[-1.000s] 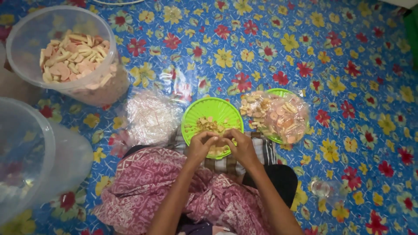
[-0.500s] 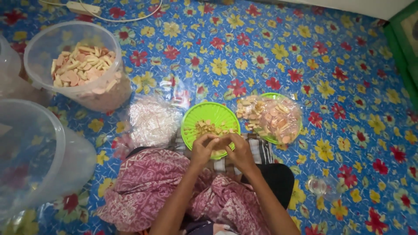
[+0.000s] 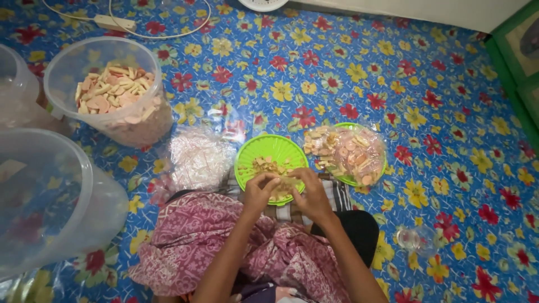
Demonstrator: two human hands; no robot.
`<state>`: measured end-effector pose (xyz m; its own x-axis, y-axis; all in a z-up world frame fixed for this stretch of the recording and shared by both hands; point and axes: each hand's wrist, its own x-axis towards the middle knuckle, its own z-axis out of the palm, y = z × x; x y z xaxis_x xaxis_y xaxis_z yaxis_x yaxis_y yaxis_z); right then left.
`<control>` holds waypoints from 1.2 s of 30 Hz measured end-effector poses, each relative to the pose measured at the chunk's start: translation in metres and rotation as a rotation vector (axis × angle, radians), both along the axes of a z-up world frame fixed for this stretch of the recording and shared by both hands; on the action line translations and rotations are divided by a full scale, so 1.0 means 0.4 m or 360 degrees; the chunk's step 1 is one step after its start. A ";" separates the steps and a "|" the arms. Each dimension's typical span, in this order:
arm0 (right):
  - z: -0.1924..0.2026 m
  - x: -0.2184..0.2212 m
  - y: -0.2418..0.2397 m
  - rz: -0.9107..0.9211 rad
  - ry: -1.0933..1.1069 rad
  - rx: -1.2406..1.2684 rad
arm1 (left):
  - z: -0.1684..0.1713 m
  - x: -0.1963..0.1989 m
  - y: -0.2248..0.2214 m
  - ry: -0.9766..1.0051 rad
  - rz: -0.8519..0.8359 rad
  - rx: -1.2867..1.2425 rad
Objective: Packaging small food slices into individual plastic bags.
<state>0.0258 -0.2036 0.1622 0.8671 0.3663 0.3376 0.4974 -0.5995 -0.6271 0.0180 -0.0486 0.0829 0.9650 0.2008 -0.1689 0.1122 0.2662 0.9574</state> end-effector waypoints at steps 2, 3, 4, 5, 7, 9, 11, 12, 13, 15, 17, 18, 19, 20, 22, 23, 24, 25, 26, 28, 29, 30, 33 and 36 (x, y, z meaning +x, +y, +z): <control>-0.003 0.001 -0.008 -0.0045 0.0016 0.0078 | 0.033 -0.011 0.003 0.0023 0.0038 -0.0152; -0.004 0.002 -0.011 -0.0091 0.0034 0.0158 | 0.050 -0.015 0.006 0.0048 0.0075 -0.0303; -0.015 0.004 -0.014 -0.0089 0.0033 0.0159 | 0.034 -0.010 0.011 0.0046 0.0077 -0.0303; -0.027 0.001 -0.019 -0.0105 0.0100 0.0175 | 0.017 -0.008 0.014 0.0048 0.0055 -0.0202; -0.058 0.002 -0.033 -0.0124 0.0170 0.0192 | 0.000 -0.006 0.010 0.0053 0.0029 -0.0101; -0.097 0.003 -0.048 -0.0164 0.0336 0.0155 | -0.002 -0.009 -0.002 0.0114 0.0044 -0.0284; -0.098 0.004 -0.043 -0.0153 0.0334 0.0177 | 0.005 -0.010 -0.003 0.0115 0.0019 -0.0243; -0.099 0.004 -0.040 -0.0139 0.0326 0.0198 | 0.009 -0.011 -0.003 0.0110 -0.0004 -0.0203; -0.101 0.006 -0.040 -0.0139 0.0330 0.0199 | 0.011 -0.012 -0.004 0.0114 -0.0004 -0.0202; -0.104 0.010 -0.038 -0.0147 0.0299 0.0221 | 0.016 -0.012 -0.006 0.0053 -0.0069 -0.0123; -0.105 0.014 -0.036 -0.0141 0.0313 0.0227 | -0.002 -0.007 -0.008 0.0034 -0.0115 -0.0082; -0.106 0.014 -0.035 -0.0135 0.0323 0.0232 | -0.012 -0.005 -0.010 0.0011 -0.0161 -0.0041; -0.112 0.015 -0.032 -0.0136 0.0331 0.0230 | -0.019 -0.006 -0.009 0.0019 -0.0161 -0.0043; -0.117 0.017 -0.028 -0.0135 0.0345 0.0245 | -0.027 -0.006 -0.009 0.0036 -0.0185 -0.0030; -0.116 0.016 -0.022 -0.0138 0.0368 0.0258 | -0.033 -0.006 -0.004 0.0063 -0.0211 -0.0018; -0.109 0.016 -0.018 -0.0146 0.0353 0.0256 | -0.033 -0.004 0.000 0.0051 -0.0207 0.0038; -0.102 0.015 -0.015 -0.0155 0.0338 0.0253 | -0.032 -0.002 0.003 0.0038 -0.0203 0.0093; -0.109 0.018 -0.017 -0.0158 0.0344 0.0252 | -0.046 0.002 0.003 0.0045 -0.0205 0.0092; -0.115 0.022 -0.020 -0.0156 0.0372 0.0258 | -0.060 0.006 0.004 0.0044 -0.0189 0.0106; -0.131 0.028 -0.025 -0.0158 0.0405 0.0265 | -0.072 0.011 0.005 0.0050 -0.0177 0.0120; -0.139 0.032 -0.027 -0.0179 0.0413 0.0283 | -0.070 0.012 0.007 0.0044 -0.0174 0.0168; -0.147 0.035 -0.030 -0.0201 0.0421 0.0302 | -0.069 0.013 0.008 0.0038 -0.0171 0.0216; -0.164 0.038 -0.038 -0.0240 0.0463 0.0322 | -0.074 0.015 0.011 0.0069 -0.0174 0.0375; -0.202 0.038 -0.053 -0.0311 0.0597 0.0348 | -0.059 0.010 0.010 0.0210 -0.0217 0.0293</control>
<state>0.0409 -0.2247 0.0813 0.9895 0.1392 0.0388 0.1033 -0.4932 -0.8638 0.0220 -0.0446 0.0594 0.9573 0.1092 -0.2676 0.2620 0.0627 0.9630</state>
